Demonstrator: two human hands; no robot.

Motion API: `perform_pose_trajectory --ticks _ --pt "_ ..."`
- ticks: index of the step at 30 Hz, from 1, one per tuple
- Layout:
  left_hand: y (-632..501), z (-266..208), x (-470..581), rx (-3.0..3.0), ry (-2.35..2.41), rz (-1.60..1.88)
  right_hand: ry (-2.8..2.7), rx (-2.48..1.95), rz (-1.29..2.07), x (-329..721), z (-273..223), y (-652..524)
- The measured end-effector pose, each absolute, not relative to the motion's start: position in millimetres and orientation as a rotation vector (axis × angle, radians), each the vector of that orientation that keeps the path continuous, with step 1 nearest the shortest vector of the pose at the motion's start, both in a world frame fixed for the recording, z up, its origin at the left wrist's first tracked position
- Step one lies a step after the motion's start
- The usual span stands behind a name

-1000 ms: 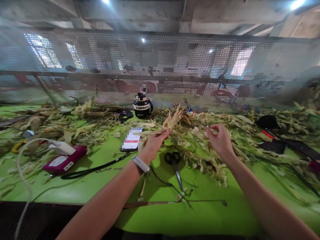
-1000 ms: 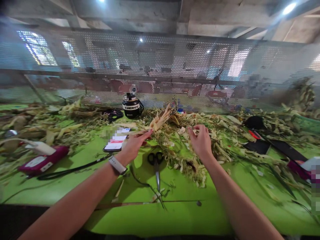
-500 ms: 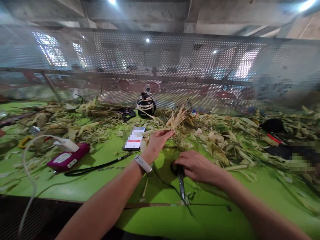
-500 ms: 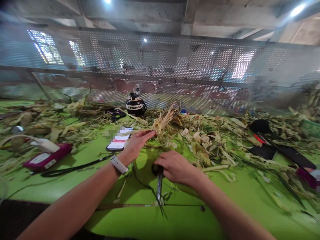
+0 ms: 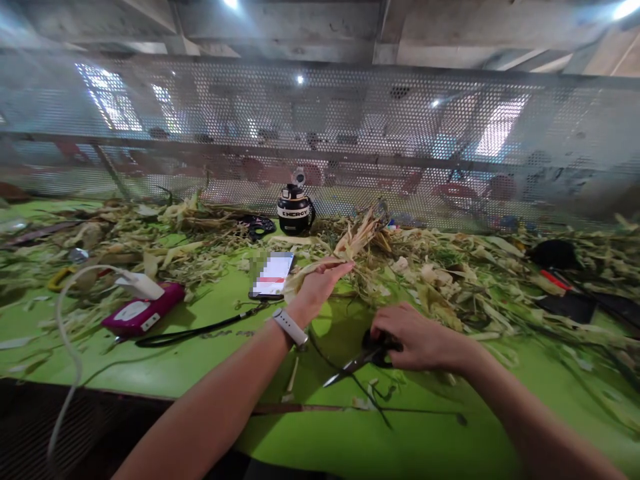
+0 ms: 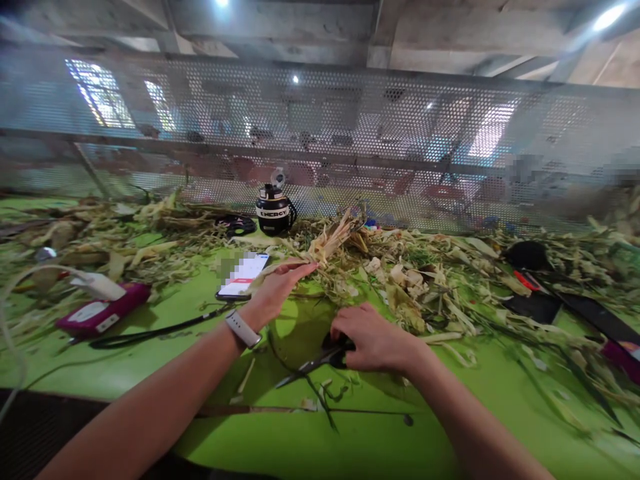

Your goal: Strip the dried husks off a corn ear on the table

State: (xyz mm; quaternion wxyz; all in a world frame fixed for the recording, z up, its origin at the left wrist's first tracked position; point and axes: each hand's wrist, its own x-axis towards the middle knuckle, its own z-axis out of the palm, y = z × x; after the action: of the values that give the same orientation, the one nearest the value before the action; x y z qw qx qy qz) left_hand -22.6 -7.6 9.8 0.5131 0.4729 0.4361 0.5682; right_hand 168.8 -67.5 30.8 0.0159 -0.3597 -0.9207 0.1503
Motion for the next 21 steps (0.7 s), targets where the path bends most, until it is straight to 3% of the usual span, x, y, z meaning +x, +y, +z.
perform_pose_trajectory --ticks 8,10,15,21 --pt "-8.4 11.7 -24.5 1.164 1.083 1.412 -2.844 -1.319 0.281 170.4 36.5 -75.0" --pt "-10.8 14.6 -26.1 1.192 1.078 1.448 -2.774 -1.349 0.451 177.7 38.5 -72.3" --pt "-6.5 10.5 -28.5 1.328 1.06 1.46 -2.301 -1.247 1.236 197.3 46.7 -58.1" --pt "-2.0 5.0 -26.5 1.486 1.096 1.519 -1.631 -1.216 1.451 182.5 41.4 -54.6"
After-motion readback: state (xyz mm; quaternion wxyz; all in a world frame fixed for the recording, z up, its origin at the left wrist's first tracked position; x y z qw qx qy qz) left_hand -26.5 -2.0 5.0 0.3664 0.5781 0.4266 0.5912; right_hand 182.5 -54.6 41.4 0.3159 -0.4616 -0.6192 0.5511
